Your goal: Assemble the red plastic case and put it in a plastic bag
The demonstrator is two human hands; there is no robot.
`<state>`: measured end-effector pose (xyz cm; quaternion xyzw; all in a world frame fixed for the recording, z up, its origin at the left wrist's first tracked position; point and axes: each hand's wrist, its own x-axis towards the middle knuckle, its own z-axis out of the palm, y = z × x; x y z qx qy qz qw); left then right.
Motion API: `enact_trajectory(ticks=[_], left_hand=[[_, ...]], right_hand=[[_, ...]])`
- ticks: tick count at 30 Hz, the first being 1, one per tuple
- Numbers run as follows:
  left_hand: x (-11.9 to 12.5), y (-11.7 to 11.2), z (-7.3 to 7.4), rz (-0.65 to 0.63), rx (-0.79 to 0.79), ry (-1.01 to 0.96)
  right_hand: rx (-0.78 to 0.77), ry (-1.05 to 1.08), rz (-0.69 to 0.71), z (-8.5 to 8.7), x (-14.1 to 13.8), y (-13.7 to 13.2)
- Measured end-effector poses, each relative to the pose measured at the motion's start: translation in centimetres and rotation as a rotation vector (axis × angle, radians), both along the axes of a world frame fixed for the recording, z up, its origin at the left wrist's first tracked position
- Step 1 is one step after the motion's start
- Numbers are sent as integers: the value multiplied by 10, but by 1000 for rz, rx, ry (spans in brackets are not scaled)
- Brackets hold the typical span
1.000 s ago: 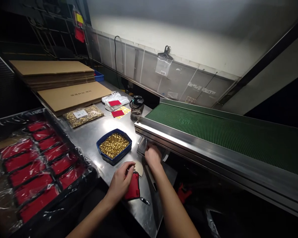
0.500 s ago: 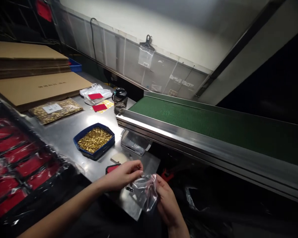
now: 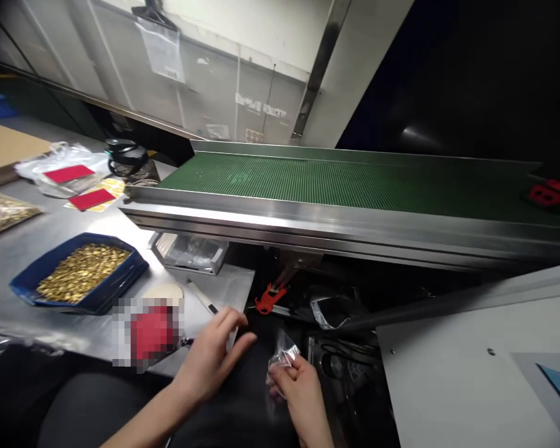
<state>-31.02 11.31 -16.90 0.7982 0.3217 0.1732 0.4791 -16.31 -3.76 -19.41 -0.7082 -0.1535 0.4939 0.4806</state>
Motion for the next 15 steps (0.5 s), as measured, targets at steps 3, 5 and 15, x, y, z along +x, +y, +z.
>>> enact_trajectory(ticks=[3,5,15], left_hand=[[-2,-23,-4,-143,-154,28],[-6,-27,-12,-156,-184,73],[-17,-21,-30,113,-30,190]], right_hand=[[5,-125,92,-3,-5,4],[-19,-238,152,-3,-4,6],[-111,-830,435,6,-28,8]])
